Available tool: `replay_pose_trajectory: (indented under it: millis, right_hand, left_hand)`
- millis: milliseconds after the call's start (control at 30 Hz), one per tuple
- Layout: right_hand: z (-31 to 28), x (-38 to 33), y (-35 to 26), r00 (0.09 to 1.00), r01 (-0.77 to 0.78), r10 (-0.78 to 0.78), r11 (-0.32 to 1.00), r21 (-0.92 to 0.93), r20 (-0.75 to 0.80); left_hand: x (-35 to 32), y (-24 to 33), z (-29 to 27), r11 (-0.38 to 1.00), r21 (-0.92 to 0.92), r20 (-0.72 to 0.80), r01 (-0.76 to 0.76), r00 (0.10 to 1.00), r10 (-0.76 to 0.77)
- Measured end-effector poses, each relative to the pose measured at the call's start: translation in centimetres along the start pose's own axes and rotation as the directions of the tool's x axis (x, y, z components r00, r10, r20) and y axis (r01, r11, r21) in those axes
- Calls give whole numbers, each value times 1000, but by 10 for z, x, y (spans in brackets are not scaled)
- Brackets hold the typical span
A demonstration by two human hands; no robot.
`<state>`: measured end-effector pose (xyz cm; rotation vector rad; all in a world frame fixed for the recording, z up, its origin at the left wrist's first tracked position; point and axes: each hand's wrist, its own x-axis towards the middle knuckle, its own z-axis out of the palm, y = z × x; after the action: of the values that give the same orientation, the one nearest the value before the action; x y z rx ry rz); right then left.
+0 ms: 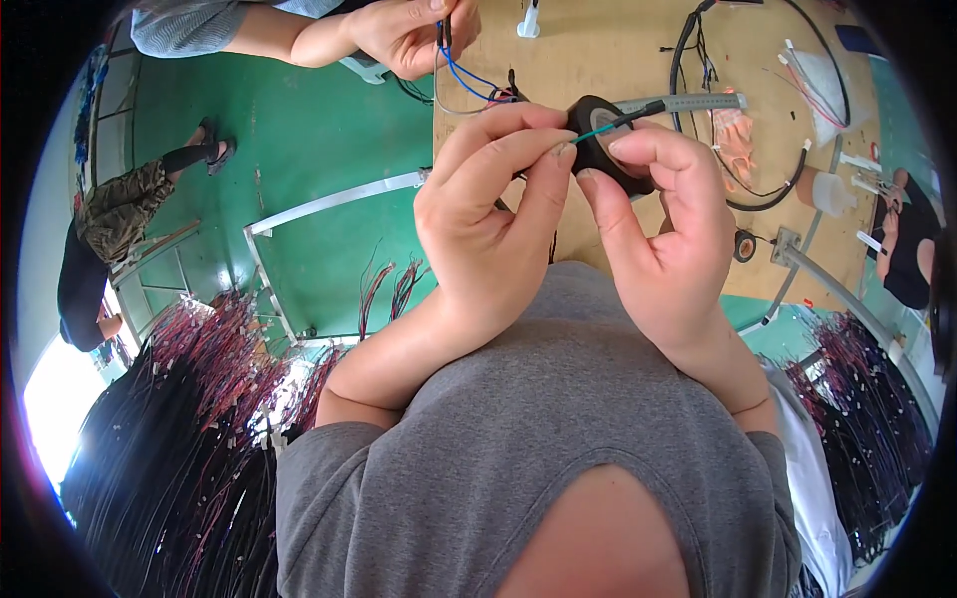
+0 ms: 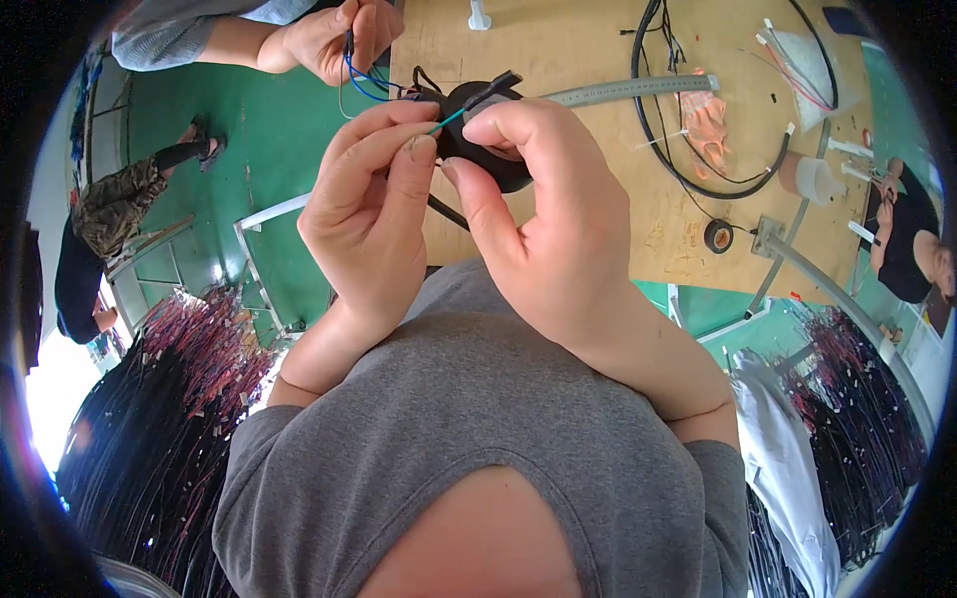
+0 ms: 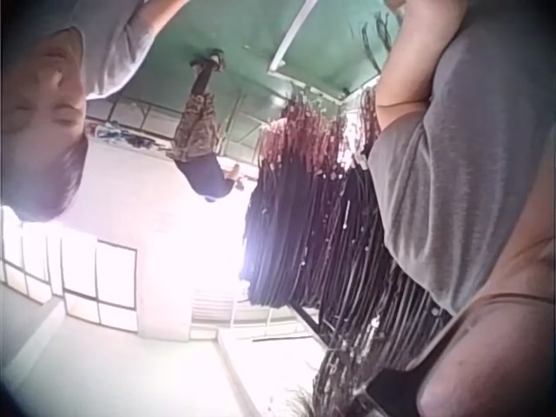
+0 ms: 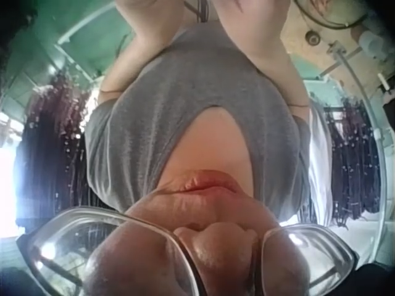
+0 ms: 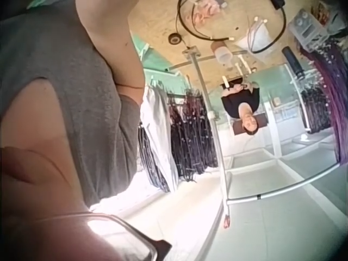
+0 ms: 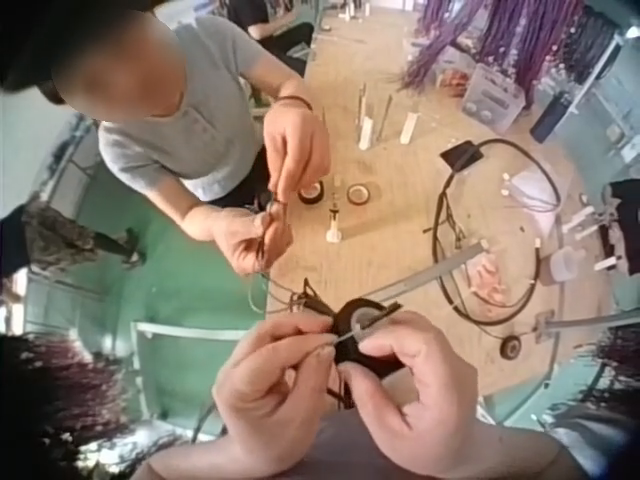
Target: Measuring and wrapping wires with electrical tape to assemble a wiring harness.
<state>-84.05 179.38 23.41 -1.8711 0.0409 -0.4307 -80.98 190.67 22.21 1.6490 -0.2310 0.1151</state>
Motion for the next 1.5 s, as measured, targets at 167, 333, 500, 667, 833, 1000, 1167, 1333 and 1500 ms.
replay_pose_trajectory:
  millis: [167,333,500,667,833,1000,1167,1333,1500]
  right_hand:
    - [-3,1,-1,998,55,-57,993,-107,-13]
    - [-5,-1,3,995,103,-104,983,-154,2]
    - [-5,-2,4,999,-37,35,993,-111,-13]
    - [-10,0,5,986,19,27,961,-276,162]
    - [-21,-8,18,874,-376,426,897,-231,233]
    - [-33,-8,28,723,-679,654,732,58,224]
    - [-27,-4,10,887,-462,437,823,331,151]
    - [-18,6,-1,901,-395,356,909,130,248]
    - [-26,16,113,985,-169,146,895,-413,-88]
  left_hand:
    - [1,-3,2,1000,-9,-1,2,1000,-2]
    - [3,-5,3,987,80,-17,-137,990,139]
    - [-1,3,-1,995,-70,74,72,995,-66]
    - [-6,-1,-3,959,-186,173,215,968,-184]
    - [-11,-7,-7,781,-211,358,588,790,-498]
    - [-9,-11,-6,959,-90,249,269,938,-240]
    - [-5,-5,-6,998,55,281,10,959,-25]
    - [-2,-4,-12,970,148,428,-191,897,111]
    - [-4,-3,-33,974,175,331,142,923,-194]
